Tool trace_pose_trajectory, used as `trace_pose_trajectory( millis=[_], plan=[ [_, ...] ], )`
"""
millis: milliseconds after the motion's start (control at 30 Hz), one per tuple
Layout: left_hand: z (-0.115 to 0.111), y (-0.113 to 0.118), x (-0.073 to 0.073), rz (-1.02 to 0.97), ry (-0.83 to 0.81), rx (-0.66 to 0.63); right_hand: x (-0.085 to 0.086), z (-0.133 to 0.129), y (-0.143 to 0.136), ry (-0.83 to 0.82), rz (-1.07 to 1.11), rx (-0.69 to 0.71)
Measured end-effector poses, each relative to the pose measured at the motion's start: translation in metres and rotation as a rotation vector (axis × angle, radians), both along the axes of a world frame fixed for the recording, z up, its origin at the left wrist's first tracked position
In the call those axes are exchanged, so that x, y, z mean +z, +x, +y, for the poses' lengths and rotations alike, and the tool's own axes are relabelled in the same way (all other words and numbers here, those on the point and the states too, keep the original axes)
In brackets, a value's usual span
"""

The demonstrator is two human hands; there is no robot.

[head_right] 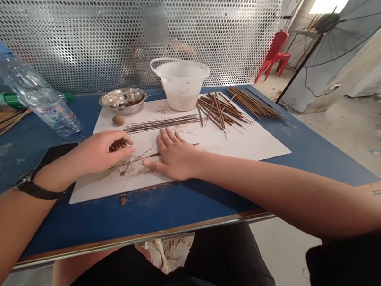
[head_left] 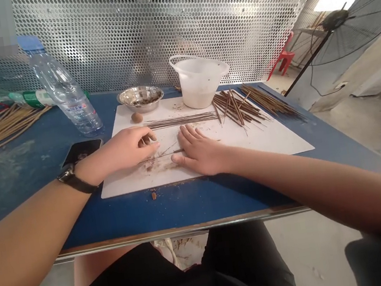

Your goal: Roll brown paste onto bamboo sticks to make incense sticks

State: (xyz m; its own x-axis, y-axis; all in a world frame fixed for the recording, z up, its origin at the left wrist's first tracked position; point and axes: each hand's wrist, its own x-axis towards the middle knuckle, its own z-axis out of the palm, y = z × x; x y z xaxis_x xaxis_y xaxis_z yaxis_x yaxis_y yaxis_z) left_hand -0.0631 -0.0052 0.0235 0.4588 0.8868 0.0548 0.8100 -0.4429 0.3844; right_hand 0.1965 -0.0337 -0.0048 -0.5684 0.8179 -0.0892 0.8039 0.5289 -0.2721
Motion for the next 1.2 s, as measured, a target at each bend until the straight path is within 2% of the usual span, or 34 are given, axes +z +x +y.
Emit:
trace_pose_trajectory(
  millis=[67, 133, 333, 433, 567, 733, 833, 900, 1000, 1100, 1200],
  plan=[
    [0.002, -0.001, -0.001, -0.001, 0.008, -0.003, -0.002, 0.003, 0.000, 0.014, 0.002, 0.022],
    [0.003, -0.002, -0.002, -0.003, 0.002, -0.009, -0.001, -0.007, 0.004, 0.007, -0.004, 0.050],
    [0.002, -0.002, -0.002, 0.008, -0.011, -0.003, 0.019, -0.075, 0.020, -0.112, -0.040, 0.129],
    [0.001, -0.001, 0.000, -0.003, -0.035, 0.000, 0.022, -0.089, 0.021, -0.149, -0.037, 0.122],
    [0.003, -0.002, 0.000, -0.002, -0.037, -0.003, 0.012, -0.072, 0.009, -0.092, 0.005, 0.062],
    [0.003, -0.002, 0.000, -0.001, -0.023, -0.019, 0.002, -0.017, -0.019, -0.016, -0.002, -0.016],
    [0.002, -0.002, 0.002, 0.020, -0.001, -0.015, 0.002, 0.011, -0.029, 0.028, -0.020, 0.009],
    [0.001, -0.001, 0.003, 0.027, 0.004, -0.007, 0.003, 0.016, -0.029, 0.030, -0.034, 0.043],
    [0.002, -0.001, 0.002, 0.015, -0.011, 0.005, 0.005, -0.001, -0.019, 0.016, -0.033, 0.094],
    [0.004, -0.002, 0.000, 0.006, -0.008, 0.000, 0.008, -0.038, -0.005, 0.008, 0.001, 0.144],
    [0.005, -0.002, -0.002, 0.003, -0.015, -0.008, 0.013, -0.073, 0.003, -0.066, -0.018, 0.158]
  ],
)
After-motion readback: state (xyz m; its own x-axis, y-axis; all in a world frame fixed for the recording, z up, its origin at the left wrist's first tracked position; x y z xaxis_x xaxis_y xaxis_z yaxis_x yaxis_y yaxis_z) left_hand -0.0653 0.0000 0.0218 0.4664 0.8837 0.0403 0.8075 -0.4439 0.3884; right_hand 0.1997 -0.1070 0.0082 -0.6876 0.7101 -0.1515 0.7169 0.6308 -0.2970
